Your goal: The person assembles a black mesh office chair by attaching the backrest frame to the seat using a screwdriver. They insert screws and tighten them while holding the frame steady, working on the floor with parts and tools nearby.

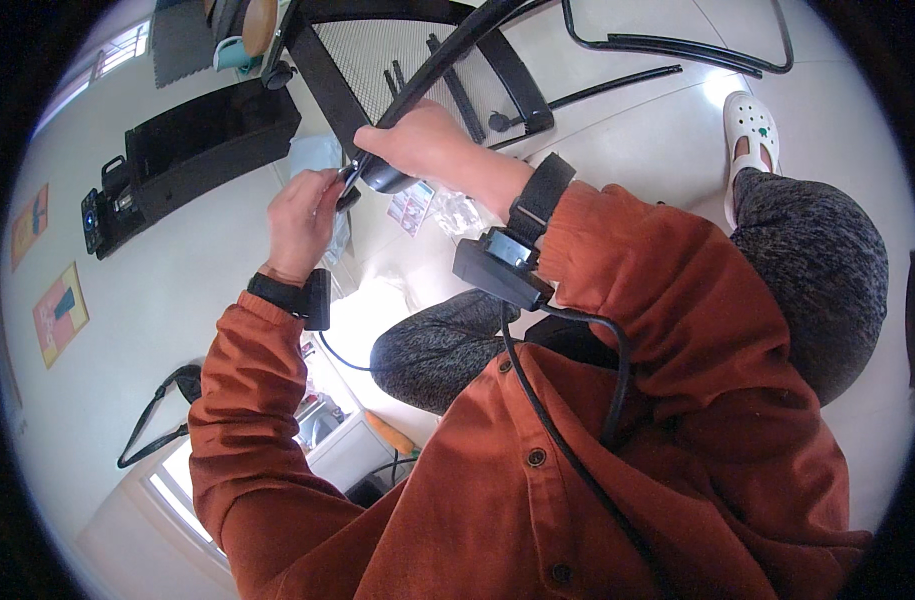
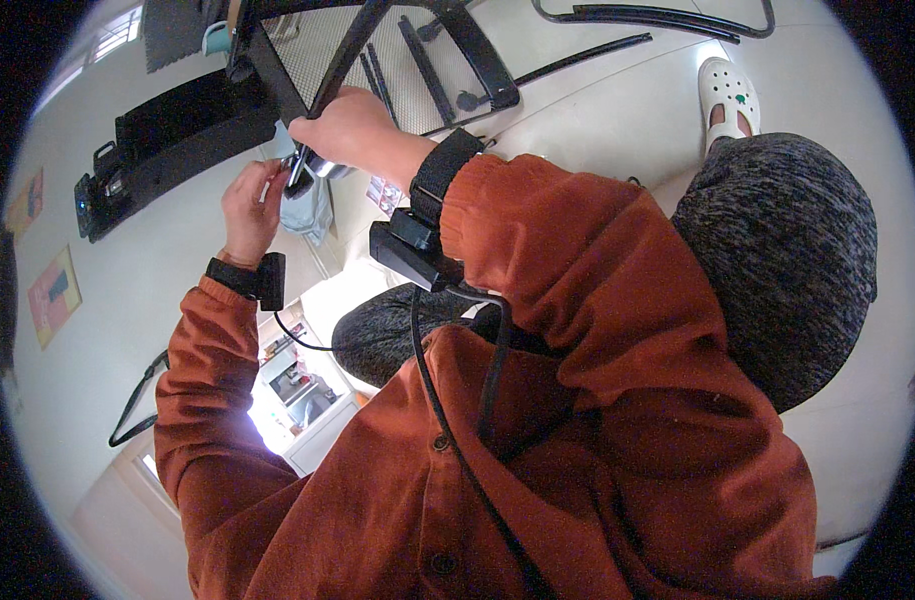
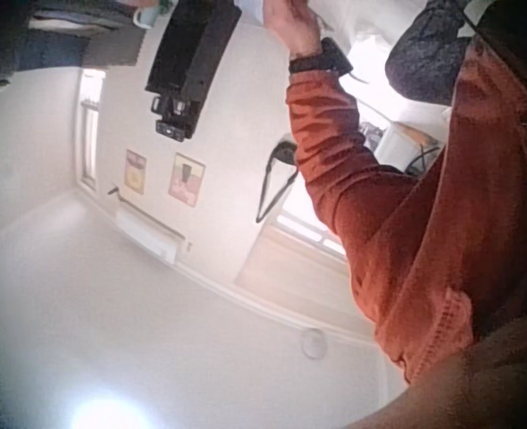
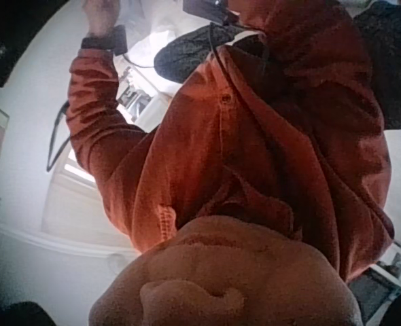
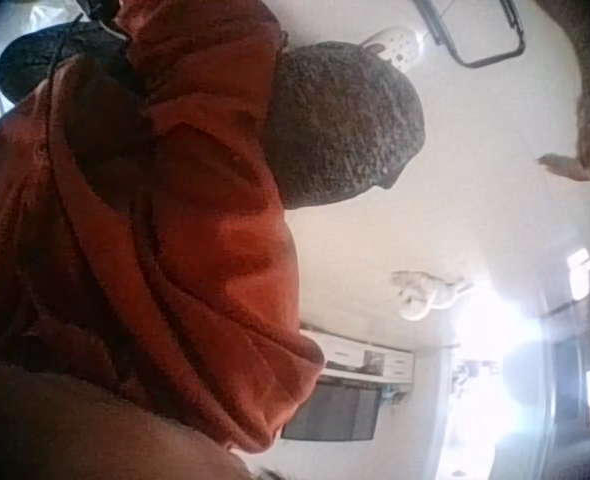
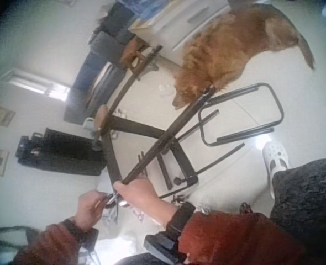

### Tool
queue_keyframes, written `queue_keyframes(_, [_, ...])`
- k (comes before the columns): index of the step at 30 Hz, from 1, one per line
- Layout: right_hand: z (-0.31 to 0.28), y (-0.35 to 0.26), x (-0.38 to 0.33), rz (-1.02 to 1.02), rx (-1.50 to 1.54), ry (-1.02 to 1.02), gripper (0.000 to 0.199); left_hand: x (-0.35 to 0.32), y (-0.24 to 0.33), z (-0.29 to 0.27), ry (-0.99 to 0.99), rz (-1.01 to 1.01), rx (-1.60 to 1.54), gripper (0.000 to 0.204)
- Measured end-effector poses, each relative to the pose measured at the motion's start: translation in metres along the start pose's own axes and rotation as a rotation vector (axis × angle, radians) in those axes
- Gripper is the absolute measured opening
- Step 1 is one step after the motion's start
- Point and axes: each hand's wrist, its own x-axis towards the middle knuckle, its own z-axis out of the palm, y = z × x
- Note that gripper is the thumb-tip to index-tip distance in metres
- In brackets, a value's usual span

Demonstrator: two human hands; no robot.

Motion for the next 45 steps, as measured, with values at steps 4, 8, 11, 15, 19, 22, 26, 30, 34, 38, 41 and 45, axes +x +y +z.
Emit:
queue_keyframes(4, [-0.004, -0.004, -0.002, 0.009, 0.057, -0.002, 0.039, 0.008, -0.008, -0.006, -0.046, 0.151, 0.094, 0.014])
queue_keyframes(8, [-0.006, -0.005, -0.002, 0.056, 0.091, -0.025, 0.036, 0.018, -0.017, -0.012, -0.088, 0.267, 0.174, 0.016])
queue_keyframes(11, [-0.005, -0.005, 0.0, 0.059, 0.066, -0.022, 0.035, 0.025, -0.023, -0.012, -0.086, 0.367, 0.204, 0.018])
queue_keyframes(15, [0.0, -0.002, 0.0, 0.095, 0.161, -0.021, 0.037, 0.034, -0.025, -0.015, -0.102, 0.419, 0.235, 0.022])
queue_keyframes(19, [0.006, 0.0, -0.001, 0.069, 0.158, 0.064, 0.04, 0.027, -0.013, -0.016, -0.018, 0.353, 0.203, 0.022])
queue_keyframes(22, [0.007, 0.002, 0.0, 0.129, 0.136, 0.024, 0.041, 0.006, 0.006, -0.01, 0.113, -0.156, 0.06, 0.025])
queue_keyframes(26, [0.008, 0.002, -0.003, 0.079, 0.198, 0.047, 0.038, -0.008, 0.016, -0.02, -0.056, -1.103, -0.614, 0.035])
queue_keyframes(30, [0.008, 0.001, -0.004, 0.047, 0.13, 0.047, 0.037, 0.004, 0.015, -0.018, -0.249, -1.37, -1.407, 0.037])
queue_keyframes(34, [0.01, 0.003, -0.004, 0.031, 0.13, 0.064, 0.037, 0.022, 0.013, -0.014, -0.253, -1.437, -1.542, 0.022])
queue_keyframes(38, [0.01, 0.006, -0.002, 0.091, 0.137, 0.022, 0.038, 0.031, 0.015, -0.016, -0.234, -1.493, -1.51, 0.018])
queue_keyframes(41, [0.011, 0.006, 0.0, 0.07, 0.117, 0.022, 0.039, 0.037, 0.016, -0.015, -0.222, -1.521, -1.475, 0.017])
queue_keyframes(45, [0.01, 0.006, 0.0, 0.083, 0.169, 0.0, 0.04, 0.038, 0.017, -0.018, -0.311, -1.34, -1.33, 0.019])
